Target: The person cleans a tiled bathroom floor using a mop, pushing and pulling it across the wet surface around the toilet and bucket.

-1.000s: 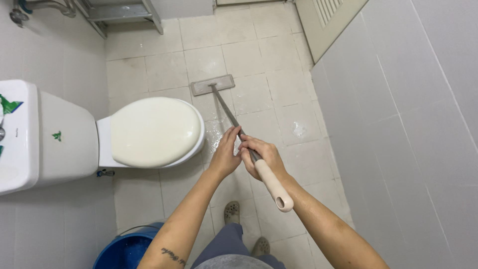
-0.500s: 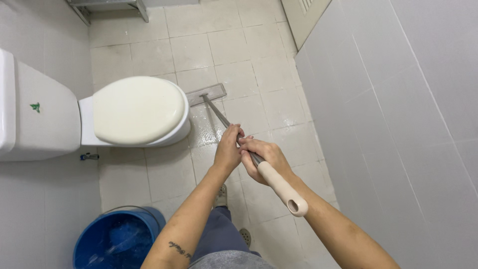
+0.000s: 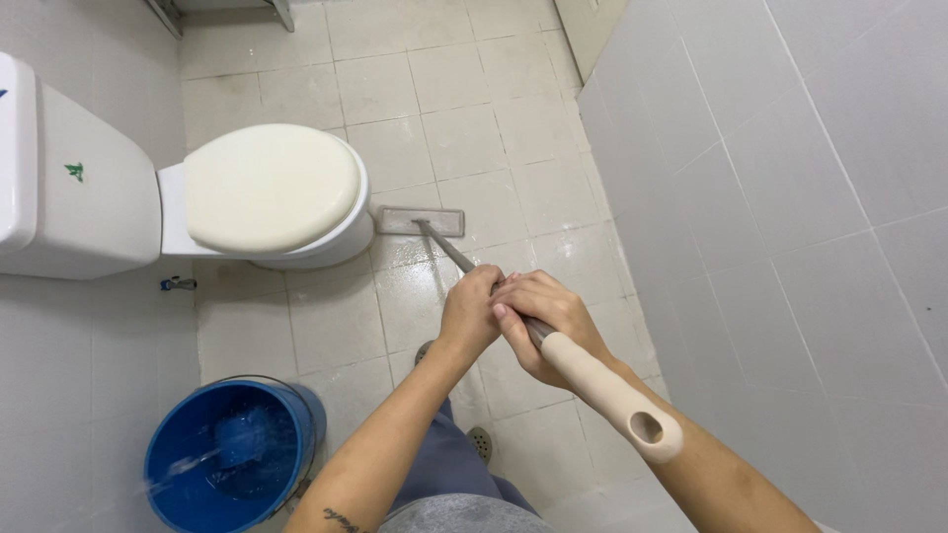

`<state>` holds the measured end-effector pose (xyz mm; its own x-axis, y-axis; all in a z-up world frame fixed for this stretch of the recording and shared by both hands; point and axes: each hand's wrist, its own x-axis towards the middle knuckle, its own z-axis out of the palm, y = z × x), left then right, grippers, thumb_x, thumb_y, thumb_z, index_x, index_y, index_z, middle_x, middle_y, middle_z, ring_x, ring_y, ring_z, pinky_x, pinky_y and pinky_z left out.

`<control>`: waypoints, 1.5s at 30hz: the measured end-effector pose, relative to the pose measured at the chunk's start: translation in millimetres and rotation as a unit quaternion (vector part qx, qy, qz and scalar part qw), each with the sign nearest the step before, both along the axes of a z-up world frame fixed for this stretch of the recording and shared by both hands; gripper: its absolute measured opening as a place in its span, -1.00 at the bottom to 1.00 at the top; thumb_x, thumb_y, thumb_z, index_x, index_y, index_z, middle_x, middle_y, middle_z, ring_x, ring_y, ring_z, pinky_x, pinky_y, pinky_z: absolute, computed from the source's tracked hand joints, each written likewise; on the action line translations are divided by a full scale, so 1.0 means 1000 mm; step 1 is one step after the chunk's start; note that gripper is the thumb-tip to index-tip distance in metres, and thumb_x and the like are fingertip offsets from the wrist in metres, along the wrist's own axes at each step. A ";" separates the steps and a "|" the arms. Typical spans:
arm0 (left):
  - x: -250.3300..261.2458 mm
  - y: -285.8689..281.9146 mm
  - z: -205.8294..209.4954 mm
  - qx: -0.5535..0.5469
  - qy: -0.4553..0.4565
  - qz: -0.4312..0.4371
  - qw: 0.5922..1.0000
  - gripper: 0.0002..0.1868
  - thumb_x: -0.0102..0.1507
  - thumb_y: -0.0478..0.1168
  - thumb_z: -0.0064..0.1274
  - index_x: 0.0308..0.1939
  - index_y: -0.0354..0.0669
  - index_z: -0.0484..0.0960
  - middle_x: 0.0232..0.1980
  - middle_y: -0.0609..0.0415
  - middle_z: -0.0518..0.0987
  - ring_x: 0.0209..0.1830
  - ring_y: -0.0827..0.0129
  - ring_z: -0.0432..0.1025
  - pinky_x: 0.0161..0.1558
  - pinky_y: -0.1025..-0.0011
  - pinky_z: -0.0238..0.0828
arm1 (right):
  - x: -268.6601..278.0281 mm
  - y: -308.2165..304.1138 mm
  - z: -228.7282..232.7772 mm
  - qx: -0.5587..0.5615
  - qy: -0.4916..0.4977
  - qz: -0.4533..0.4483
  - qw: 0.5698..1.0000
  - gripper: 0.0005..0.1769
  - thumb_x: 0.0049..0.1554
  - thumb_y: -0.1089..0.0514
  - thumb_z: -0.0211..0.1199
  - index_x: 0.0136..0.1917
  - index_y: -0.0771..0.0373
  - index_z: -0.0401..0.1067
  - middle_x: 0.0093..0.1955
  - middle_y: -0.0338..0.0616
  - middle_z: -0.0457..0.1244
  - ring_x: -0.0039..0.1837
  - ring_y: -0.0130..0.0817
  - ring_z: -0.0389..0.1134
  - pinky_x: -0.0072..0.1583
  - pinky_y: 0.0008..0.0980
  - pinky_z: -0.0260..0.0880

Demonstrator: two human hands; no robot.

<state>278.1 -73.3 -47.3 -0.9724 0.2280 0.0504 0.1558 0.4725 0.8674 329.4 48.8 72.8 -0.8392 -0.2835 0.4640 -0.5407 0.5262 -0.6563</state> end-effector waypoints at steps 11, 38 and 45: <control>-0.073 -0.016 -0.022 0.062 0.040 -0.040 0.997 -0.82 0.26 -0.26 0.16 -0.19 -0.29 0.52 -0.23 -0.16 0.58 -0.25 -0.01 0.55 0.25 0.16 0.39 | -0.076 -0.019 -0.051 -0.139 -0.065 0.047 0.987 -0.75 0.23 0.38 0.14 -0.31 0.40 0.38 -0.35 -0.04 0.27 -0.26 -0.22 0.30 -0.10 -0.36 0.34; -0.185 -0.120 -0.024 -0.017 -0.028 0.042 0.999 -0.37 0.17 -0.24 0.22 0.29 -0.22 0.36 0.35 -0.19 0.42 0.41 -0.05 0.28 0.37 0.15 0.21 | -0.282 -0.071 -0.145 -0.081 -0.100 -0.017 0.992 -0.85 0.19 0.37 0.22 -0.24 0.43 0.38 -0.23 0.09 0.28 -0.16 -0.03 0.34 -0.05 -0.19 0.38; -0.138 -0.099 -0.010 0.010 -0.037 -0.017 0.999 -0.37 0.15 -0.28 0.17 0.30 -0.19 0.35 0.33 -0.15 0.45 0.40 -0.01 0.32 0.36 0.17 0.24 | -0.202 -0.050 -0.147 -0.089 -0.071 -0.011 0.993 -0.85 0.13 0.41 0.25 -0.27 0.41 0.35 -0.24 0.05 0.27 -0.14 -0.05 0.32 -0.05 -0.21 0.37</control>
<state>140.6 -172.1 -56.8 -0.9655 0.2598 -0.0161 0.1063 0.4500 0.8867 127.3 -1.2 -74.2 -0.9045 -0.1891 0.3823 -0.4265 0.4058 -0.8083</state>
